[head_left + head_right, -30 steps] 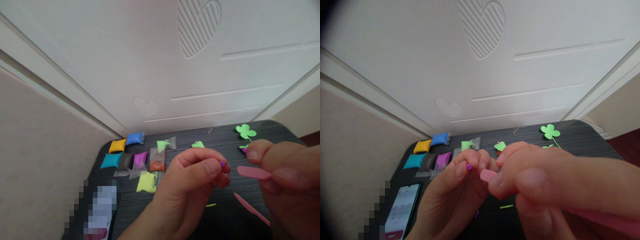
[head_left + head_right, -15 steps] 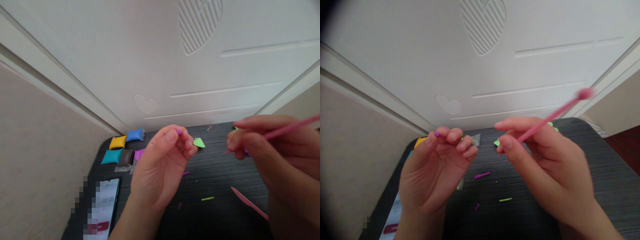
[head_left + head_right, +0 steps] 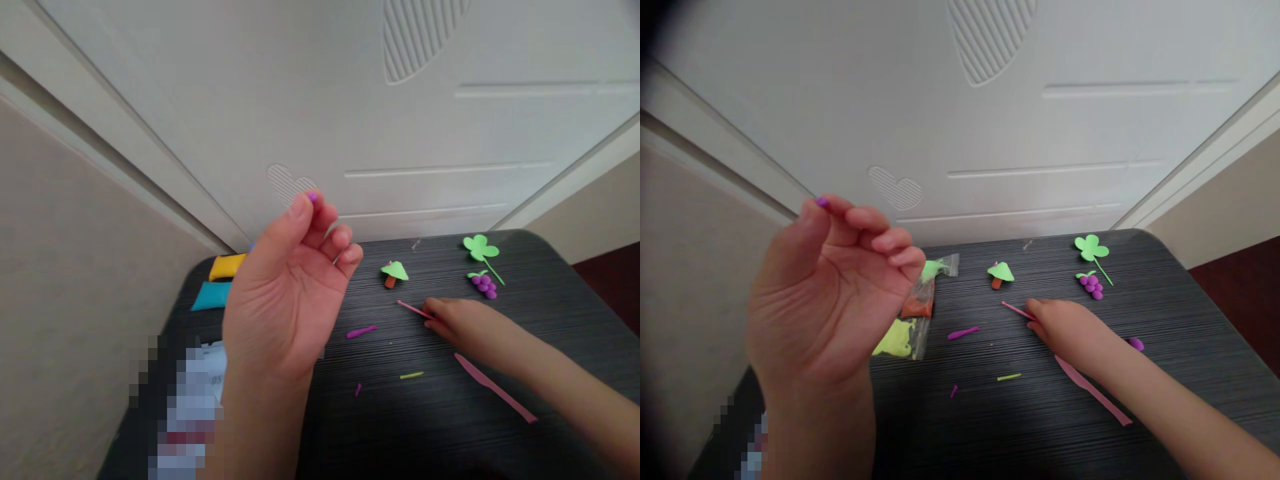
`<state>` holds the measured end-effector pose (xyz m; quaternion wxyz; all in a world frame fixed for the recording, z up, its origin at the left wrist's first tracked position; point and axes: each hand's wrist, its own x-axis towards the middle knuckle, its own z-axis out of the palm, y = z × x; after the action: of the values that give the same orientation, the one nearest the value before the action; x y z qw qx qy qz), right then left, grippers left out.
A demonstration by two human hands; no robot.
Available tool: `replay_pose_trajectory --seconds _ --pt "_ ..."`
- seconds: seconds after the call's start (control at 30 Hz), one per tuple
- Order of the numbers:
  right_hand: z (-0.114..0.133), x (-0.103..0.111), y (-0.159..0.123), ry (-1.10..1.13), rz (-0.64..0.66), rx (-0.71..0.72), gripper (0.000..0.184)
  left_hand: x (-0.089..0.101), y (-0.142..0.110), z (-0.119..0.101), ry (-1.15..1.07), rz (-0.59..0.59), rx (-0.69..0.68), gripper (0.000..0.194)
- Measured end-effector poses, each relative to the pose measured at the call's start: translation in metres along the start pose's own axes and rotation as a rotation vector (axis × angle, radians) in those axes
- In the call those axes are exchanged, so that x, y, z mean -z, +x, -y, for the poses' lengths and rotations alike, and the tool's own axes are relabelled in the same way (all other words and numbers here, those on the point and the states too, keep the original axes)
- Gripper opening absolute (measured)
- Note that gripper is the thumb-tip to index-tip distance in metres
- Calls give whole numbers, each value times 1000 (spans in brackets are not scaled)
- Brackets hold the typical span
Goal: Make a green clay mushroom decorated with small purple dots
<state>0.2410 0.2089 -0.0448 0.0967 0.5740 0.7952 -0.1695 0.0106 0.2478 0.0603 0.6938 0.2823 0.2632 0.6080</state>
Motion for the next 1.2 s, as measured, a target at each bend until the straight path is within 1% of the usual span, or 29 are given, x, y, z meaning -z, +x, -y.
replay_pose_trajectory --seconds 0.1,0.17,0.23,0.3,0.37,0.5,0.77,0.87,1.03,1.2 --pt "6 3 -2 -16 -96 21 18 2 1 -2 -13 1 -23 15" --pt "15 5 -3 33 -152 79 19 3 1 -3 -12 -9 -33 15" --pt "26 5 -4 127 -154 166 19 4 1 -4 -8 -15 -38 15" --pt "36 1 -4 211 -121 243 19 4 1 -4 -14 -12 -34 14" --pt "43 -5 -2 247 -97 278 19 3 1 -3 -20 -10 -24 13" --pt "49 -14 2 212 -103 282 19 1 0 -2 -13 -16 -7 12" --pt "54 -18 3 45 -125 287 19 1 -1 1 -20 16 2 10" --pt "55 -20 5 12 -135 295 19 1 -2 1 -9 2 -2 10" --pt "55 -20 5 16 -158 302 17 0 -1 2 5 -12 -1 9" --pt "52 -18 2 116 -132 278 18 0 -1 3 2 -11 12 9"
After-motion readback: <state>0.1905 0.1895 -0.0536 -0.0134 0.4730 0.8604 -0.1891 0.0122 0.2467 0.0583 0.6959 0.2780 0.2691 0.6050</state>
